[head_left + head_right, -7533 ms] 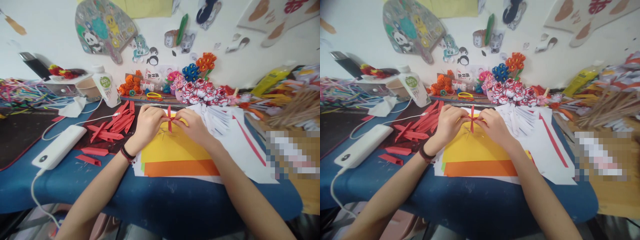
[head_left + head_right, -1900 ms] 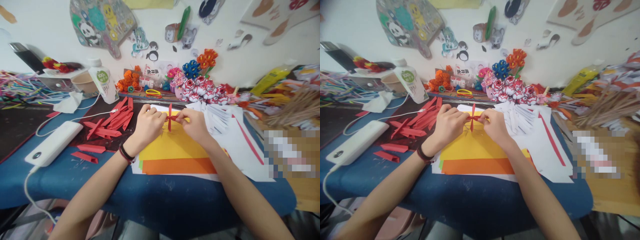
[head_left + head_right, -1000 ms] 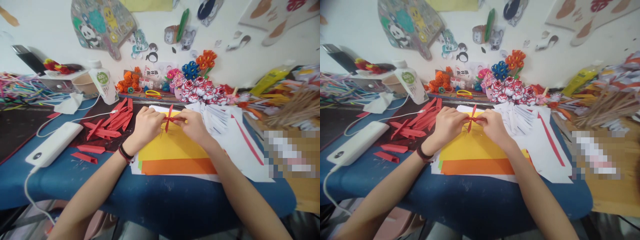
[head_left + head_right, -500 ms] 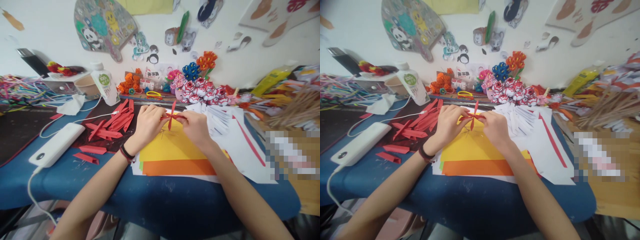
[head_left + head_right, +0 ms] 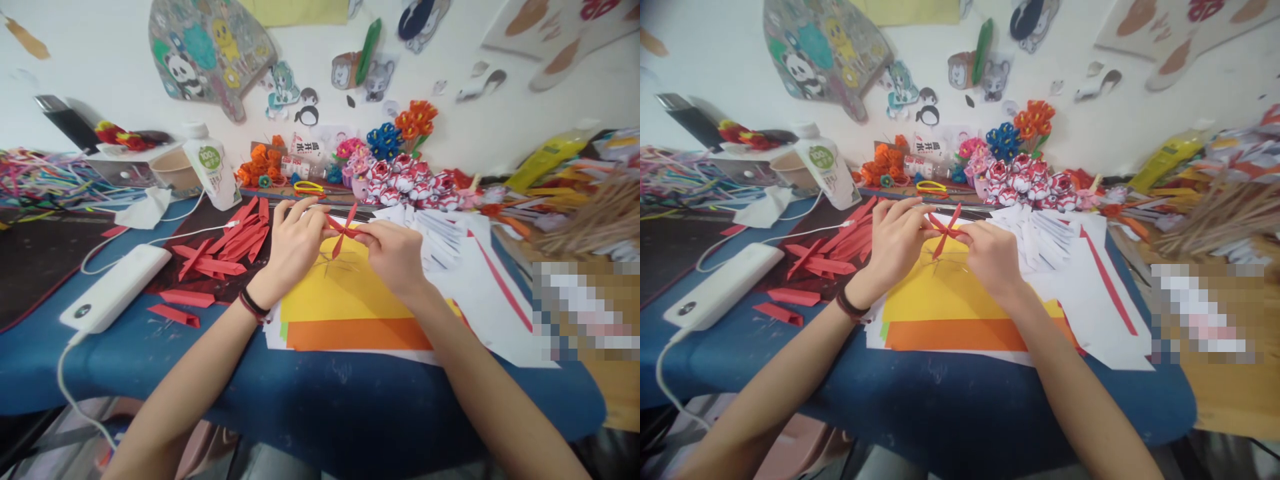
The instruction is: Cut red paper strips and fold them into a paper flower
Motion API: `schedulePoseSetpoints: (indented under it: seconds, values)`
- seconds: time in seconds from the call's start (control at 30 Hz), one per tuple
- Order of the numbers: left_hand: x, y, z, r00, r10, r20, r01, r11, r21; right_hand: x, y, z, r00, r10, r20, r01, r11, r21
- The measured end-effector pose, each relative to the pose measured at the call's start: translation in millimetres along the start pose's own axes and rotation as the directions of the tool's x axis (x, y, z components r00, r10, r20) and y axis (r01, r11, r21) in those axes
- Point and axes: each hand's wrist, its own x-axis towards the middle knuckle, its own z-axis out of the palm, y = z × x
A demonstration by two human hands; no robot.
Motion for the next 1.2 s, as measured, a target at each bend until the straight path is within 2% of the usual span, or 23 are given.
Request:
schedulePoseSetpoints:
  seconds: [0.13,0.3,0.47,0.7,0.93,1.2]
  values:
    - [5,-2,-5.6,0.996,0.019,0.082,-0.010,0.994,-0.113,1,3,-2,0.999,-0.053,0.006,0.053,0.998,-0.027]
    - [9,-6,-10.2,0.992,0.045,0.119,-0.018,0.977,-0.214,3,6,-6,0.989,-0.147,-0.005,0.146,0.988,-0.041]
    - [10,-8,-12.9,0.989,0.071,0.127,-0.037,0.967,-0.254,5,6,-12,0.993,-0.103,0.056,0.103,0.995,-0.008]
    - [11,-8,-18.6,0.967,0.145,0.209,-0.098,0.971,-0.218,5,8,-13,0.986,-0.088,0.144,0.087,0.996,0.013]
    - [10,-5,-14.9,0.975,0.075,0.208,-0.062,0.996,-0.070,4,8,-13,0.989,-0.095,0.118,0.092,0.995,0.024]
    - [11,-1,-15.2,0.991,-0.068,0.112,0.100,0.943,-0.318,6,9,-14,0.994,-0.065,0.087,0.062,0.997,0.035]
